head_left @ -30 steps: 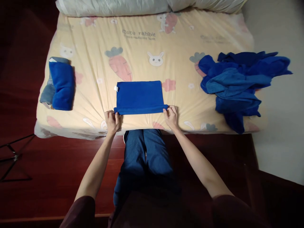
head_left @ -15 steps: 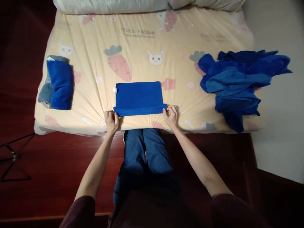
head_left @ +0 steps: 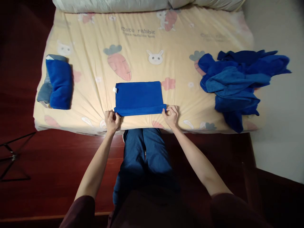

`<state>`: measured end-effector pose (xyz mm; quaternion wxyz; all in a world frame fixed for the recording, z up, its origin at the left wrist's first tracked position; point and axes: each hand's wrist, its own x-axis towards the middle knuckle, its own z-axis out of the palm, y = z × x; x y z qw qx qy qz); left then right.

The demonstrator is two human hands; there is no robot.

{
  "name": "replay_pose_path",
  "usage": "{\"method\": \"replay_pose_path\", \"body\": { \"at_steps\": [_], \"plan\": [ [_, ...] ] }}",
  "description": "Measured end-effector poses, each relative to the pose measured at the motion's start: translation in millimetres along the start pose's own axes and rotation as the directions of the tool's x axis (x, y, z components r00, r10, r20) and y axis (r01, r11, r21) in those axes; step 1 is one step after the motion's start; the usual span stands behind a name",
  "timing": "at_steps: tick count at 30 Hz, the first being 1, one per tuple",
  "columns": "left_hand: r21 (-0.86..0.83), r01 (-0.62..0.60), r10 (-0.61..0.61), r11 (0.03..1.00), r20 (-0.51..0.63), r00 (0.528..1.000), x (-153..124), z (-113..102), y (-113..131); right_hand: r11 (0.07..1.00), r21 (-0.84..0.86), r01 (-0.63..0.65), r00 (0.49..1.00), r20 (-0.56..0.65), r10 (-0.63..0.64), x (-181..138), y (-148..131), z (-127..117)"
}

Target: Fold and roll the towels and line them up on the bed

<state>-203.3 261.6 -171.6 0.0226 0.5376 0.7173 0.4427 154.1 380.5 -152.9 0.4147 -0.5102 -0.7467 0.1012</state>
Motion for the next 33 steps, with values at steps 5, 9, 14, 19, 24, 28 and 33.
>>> {"method": "replay_pose_path", "body": {
  "at_steps": [5,9,14,19,24,28,33],
  "plan": [
    [-0.038,-0.012,0.012,0.999,-0.010,1.000,1.2,0.9,-1.0,0.999,-0.044,-0.006,1.000,-0.010,0.006,1.2,-1.9,-1.5],
    [-0.044,-0.002,0.002,0.999,0.000,1.000,1.5,0.8,0.4,0.997,-0.069,-0.016,0.999,-0.037,0.014,4.0,-3.5,-3.9],
    [-0.004,0.019,-0.019,1.000,-0.030,0.999,-0.1,-1.9,4.8,0.999,-0.051,-0.008,0.998,-0.061,0.005,5.3,-4.1,-3.8],
    [-0.024,-0.113,0.113,0.993,0.014,0.993,0.8,-6.8,7.0,0.998,-0.028,0.051,0.998,-0.032,-0.052,3.4,-7.0,-3.6],
    [-0.067,-0.185,0.192,0.981,0.124,0.974,3.6,-9.8,7.1,0.997,-0.011,0.080,0.992,0.094,-0.079,-0.2,-4.0,-3.9],
    [-0.065,-0.163,0.172,0.985,0.186,0.967,6.2,-12.1,12.3,0.998,0.020,0.060,0.989,0.134,-0.062,-1.1,-0.6,-2.5],
    [-0.036,-0.114,0.119,0.993,0.245,0.962,10.3,-16.3,22.8,0.999,0.005,0.043,0.980,0.194,-0.043,1.5,-4.7,-4.5]
  ]
}}
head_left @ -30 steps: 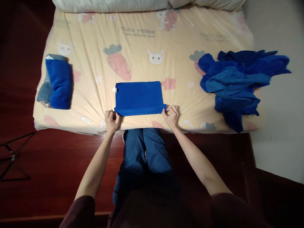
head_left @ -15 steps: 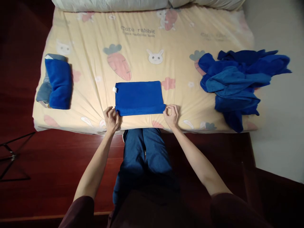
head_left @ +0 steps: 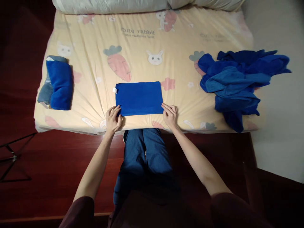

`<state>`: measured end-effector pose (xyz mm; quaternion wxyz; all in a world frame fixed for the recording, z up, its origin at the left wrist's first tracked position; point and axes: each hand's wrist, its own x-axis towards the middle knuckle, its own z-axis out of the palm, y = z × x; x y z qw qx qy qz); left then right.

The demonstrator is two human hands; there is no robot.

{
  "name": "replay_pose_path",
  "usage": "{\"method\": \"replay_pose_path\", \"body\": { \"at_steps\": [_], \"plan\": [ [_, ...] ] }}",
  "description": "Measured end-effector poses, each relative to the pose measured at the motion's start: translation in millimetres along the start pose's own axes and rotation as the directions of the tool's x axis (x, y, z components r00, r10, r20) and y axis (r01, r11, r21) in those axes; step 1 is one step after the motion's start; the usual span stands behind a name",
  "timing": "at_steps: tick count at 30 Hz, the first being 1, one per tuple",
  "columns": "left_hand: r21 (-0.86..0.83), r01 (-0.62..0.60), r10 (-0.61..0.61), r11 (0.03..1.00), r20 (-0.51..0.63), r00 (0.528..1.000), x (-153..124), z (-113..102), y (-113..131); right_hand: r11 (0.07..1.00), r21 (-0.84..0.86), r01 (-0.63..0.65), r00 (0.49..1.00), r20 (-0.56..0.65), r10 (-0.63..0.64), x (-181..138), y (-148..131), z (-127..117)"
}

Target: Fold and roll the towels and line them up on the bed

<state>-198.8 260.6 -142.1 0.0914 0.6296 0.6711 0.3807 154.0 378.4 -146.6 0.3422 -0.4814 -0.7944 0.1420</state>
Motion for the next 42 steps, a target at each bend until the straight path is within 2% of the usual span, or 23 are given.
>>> {"method": "replay_pose_path", "body": {
  "at_steps": [4,9,15,25,29,34,38,42],
  "plan": [
    [-0.001,0.008,-0.008,1.000,0.043,0.999,3.1,-2.0,3.5,0.998,-0.061,0.025,0.998,0.058,-0.022,-0.8,-3.5,-5.3],
    [0.018,0.019,-0.019,1.000,0.003,1.000,6.7,0.5,1.0,0.991,-0.121,0.063,0.992,0.119,-0.048,-2.7,-5.5,-8.2],
    [-0.049,0.041,-0.043,0.998,-0.051,0.998,9.5,2.7,-3.6,0.990,-0.138,0.026,0.997,0.069,-0.016,-0.4,-4.6,-3.2],
    [-0.073,0.104,-0.110,0.992,-0.080,0.991,5.4,3.4,-9.2,0.998,0.008,0.064,0.998,0.024,-0.064,-2.0,-1.3,-5.4],
    [-0.099,0.184,-0.193,0.978,-0.095,0.977,3.9,4.6,-11.0,0.999,0.027,0.018,1.000,0.022,-0.018,-2.0,1.2,-3.6],
    [-0.145,0.291,-0.315,0.946,-0.187,0.931,3.3,9.0,-11.7,0.998,0.030,-0.058,0.997,-0.046,0.059,-2.6,4.9,1.3],
    [-0.242,0.334,-0.382,0.911,-0.191,0.904,2.7,12.1,-7.6,0.980,0.154,-0.125,0.991,-0.032,0.132,-5.5,9.1,8.7],
    [-0.234,0.337,-0.387,0.912,-0.220,0.895,0.6,13.4,-5.3,0.954,0.254,-0.162,0.985,-0.017,0.171,-8.2,16.0,16.5]
  ]
}}
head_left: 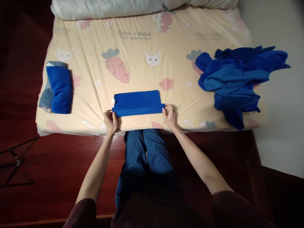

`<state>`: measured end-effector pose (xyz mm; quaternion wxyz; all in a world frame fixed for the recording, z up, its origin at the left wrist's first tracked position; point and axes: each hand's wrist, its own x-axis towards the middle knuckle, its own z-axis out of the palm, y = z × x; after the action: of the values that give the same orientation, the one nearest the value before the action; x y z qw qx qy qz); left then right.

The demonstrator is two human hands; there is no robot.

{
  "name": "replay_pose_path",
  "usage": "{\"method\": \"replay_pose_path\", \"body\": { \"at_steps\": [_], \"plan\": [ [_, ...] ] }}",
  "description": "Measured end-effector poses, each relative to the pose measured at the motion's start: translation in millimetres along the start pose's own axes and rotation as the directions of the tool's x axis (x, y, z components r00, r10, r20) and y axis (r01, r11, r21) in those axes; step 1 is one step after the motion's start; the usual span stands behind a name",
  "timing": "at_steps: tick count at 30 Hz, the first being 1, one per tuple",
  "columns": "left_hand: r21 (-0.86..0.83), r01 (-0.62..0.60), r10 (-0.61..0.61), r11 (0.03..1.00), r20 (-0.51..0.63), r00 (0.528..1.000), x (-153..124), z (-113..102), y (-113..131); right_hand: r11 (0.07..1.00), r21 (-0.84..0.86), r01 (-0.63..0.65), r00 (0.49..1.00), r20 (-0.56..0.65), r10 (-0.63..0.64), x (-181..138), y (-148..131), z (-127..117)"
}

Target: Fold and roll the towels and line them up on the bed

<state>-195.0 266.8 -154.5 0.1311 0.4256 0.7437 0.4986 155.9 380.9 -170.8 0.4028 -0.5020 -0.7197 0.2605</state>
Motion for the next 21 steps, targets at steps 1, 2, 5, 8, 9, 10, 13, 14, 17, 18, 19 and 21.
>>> {"method": "replay_pose_path", "body": {
  "at_steps": [1,2,5,8,9,10,13,14,17,18,19,21],
  "plan": [
    [0.018,-0.012,0.012,1.000,-0.014,1.000,-0.6,-0.1,-0.8,1.000,0.007,-0.006,1.000,0.000,0.006,-0.1,1.8,0.8],
    [0.038,-0.030,0.031,0.999,-0.029,0.999,-1.1,-0.3,-2.1,1.000,0.008,-0.011,1.000,-0.001,0.011,-0.1,3.2,1.3],
    [0.090,-0.082,0.087,0.993,-0.058,0.994,-2.0,-0.8,-7.1,1.000,-0.011,-0.013,1.000,-0.002,0.013,0.3,4.5,1.1],
    [0.109,-0.100,0.107,0.989,-0.068,0.992,-2.2,-1.0,-10.9,0.999,-0.034,-0.008,1.000,-0.007,0.008,0.8,2.5,-0.5],
    [0.111,-0.102,0.110,0.989,-0.072,0.991,-2.2,-0.9,-11.5,0.999,-0.038,-0.004,1.000,-0.013,0.004,0.9,1.6,-1.0],
    [0.112,-0.102,0.110,0.988,-0.072,0.991,-2.2,-0.8,-11.8,0.999,-0.042,-0.001,1.000,-0.019,0.000,0.9,0.7,-1.4],
    [0.109,-0.089,0.098,0.990,-0.080,0.992,-2.2,-0.2,-11.2,0.999,-0.054,0.002,1.000,-0.021,-0.004,0.7,-0.5,-1.7],
    [0.106,-0.082,0.091,0.991,-0.086,0.992,-2.3,0.2,-10.7,0.998,-0.058,0.003,1.000,-0.015,-0.004,0.7,-0.4,-1.5],
    [0.083,-0.062,0.070,0.995,-0.101,0.992,-2.7,1.1,-9.5,0.997,-0.069,0.016,1.000,-0.005,-0.017,0.5,0.5,-0.5],
    [0.075,-0.056,0.064,0.996,-0.102,0.993,-2.8,1.3,-9.3,0.997,-0.069,0.023,1.000,-0.007,-0.024,0.5,0.9,-0.3],
    [0.071,-0.052,0.059,0.996,-0.102,0.993,-2.9,1.5,-9.3,0.997,-0.066,0.030,0.999,-0.010,-0.031,0.6,1.1,-0.1],
    [0.075,-0.047,0.055,0.996,-0.098,0.994,-3.0,1.6,-9.6,0.998,-0.054,0.040,0.999,-0.017,-0.041,0.7,1.3,0.0]
  ]
}}
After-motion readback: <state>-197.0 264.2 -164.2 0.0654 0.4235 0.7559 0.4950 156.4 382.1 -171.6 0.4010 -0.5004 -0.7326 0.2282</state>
